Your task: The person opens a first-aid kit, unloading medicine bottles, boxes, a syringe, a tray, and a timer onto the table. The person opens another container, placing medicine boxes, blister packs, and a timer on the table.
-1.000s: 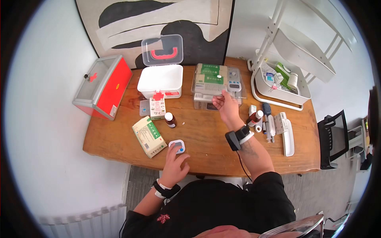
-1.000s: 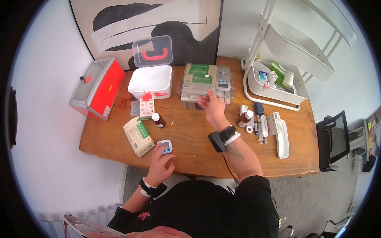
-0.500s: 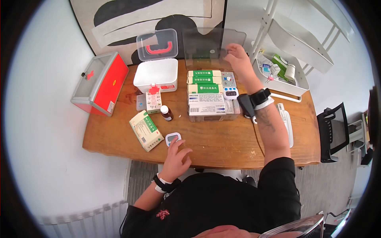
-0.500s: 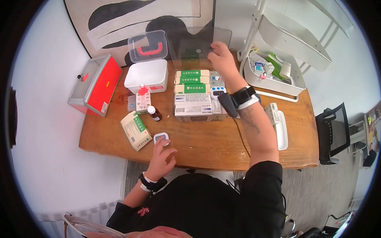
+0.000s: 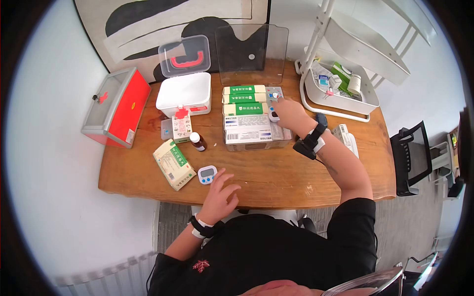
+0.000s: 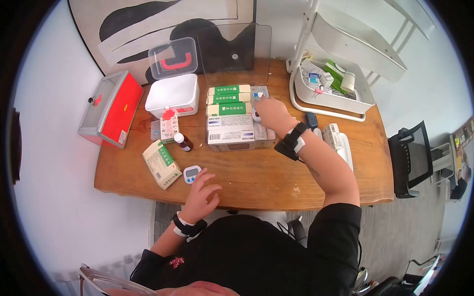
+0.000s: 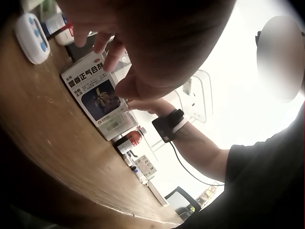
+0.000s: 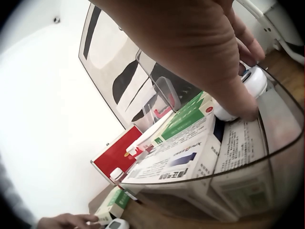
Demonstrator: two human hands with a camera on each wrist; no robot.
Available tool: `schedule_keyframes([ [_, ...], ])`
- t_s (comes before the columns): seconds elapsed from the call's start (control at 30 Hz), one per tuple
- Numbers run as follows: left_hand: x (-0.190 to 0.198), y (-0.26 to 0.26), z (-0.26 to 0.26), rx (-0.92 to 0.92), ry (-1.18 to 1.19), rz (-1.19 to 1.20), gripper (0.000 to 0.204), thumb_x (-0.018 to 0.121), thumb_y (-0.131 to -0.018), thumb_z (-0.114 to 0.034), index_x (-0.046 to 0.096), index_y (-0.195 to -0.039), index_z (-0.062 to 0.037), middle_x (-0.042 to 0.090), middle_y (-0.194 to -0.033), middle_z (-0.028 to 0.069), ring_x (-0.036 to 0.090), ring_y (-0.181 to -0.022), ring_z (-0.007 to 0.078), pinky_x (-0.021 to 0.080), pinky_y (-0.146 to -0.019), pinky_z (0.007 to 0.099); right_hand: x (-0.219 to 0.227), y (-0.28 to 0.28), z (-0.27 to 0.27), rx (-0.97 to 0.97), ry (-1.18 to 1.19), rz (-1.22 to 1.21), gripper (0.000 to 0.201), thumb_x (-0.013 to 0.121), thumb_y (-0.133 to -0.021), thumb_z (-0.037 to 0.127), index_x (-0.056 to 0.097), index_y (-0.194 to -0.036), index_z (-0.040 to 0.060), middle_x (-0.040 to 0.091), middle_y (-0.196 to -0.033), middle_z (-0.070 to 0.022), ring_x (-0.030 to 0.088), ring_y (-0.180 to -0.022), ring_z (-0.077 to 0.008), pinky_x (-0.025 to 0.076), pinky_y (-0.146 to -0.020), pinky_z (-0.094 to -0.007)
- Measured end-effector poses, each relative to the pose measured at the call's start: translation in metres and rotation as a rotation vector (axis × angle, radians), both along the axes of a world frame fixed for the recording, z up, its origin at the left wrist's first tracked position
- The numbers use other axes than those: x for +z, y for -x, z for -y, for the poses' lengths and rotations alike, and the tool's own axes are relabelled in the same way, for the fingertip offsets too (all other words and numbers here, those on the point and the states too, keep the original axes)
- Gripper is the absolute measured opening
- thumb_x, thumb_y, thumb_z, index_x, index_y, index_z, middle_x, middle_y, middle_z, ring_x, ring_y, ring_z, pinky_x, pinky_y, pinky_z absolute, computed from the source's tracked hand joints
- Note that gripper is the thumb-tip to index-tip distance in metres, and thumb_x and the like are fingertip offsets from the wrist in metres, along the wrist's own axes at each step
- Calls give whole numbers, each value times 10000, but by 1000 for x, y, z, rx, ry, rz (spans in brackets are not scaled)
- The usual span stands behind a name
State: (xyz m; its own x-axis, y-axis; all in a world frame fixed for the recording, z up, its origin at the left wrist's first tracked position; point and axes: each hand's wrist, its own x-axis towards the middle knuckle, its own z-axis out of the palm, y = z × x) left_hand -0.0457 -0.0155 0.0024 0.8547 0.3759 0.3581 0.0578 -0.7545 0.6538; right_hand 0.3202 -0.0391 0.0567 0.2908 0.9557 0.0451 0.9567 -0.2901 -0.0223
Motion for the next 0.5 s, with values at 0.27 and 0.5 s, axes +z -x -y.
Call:
schedule_keyframes([
  [0.27, 3, -10, -1, -48, 5, 12, 279, 685, -770, -11, 675, -1040, -83, 506, -1326, 148, 372, -1390, 429, 361, -1118, 507, 29, 5, 12, 95, -114, 45, 101, 687, -745, 90, 688, -837, 47, 692, -848, -158, 683, -869, -343, 556, -749, -438],
  [0.5, 23, -24, -20, -84, -11, 47, 260, 676, -773, -4, 670, -1025, -65, 522, -1294, 160, 427, -1347, 421, 412, -1080, 492, 27, 62, 109, 189, -341, -426, 135, 699, -765, 139, 639, -838, 41, 635, -782, -162, 641, -761, -364, 522, -686, -464],
])
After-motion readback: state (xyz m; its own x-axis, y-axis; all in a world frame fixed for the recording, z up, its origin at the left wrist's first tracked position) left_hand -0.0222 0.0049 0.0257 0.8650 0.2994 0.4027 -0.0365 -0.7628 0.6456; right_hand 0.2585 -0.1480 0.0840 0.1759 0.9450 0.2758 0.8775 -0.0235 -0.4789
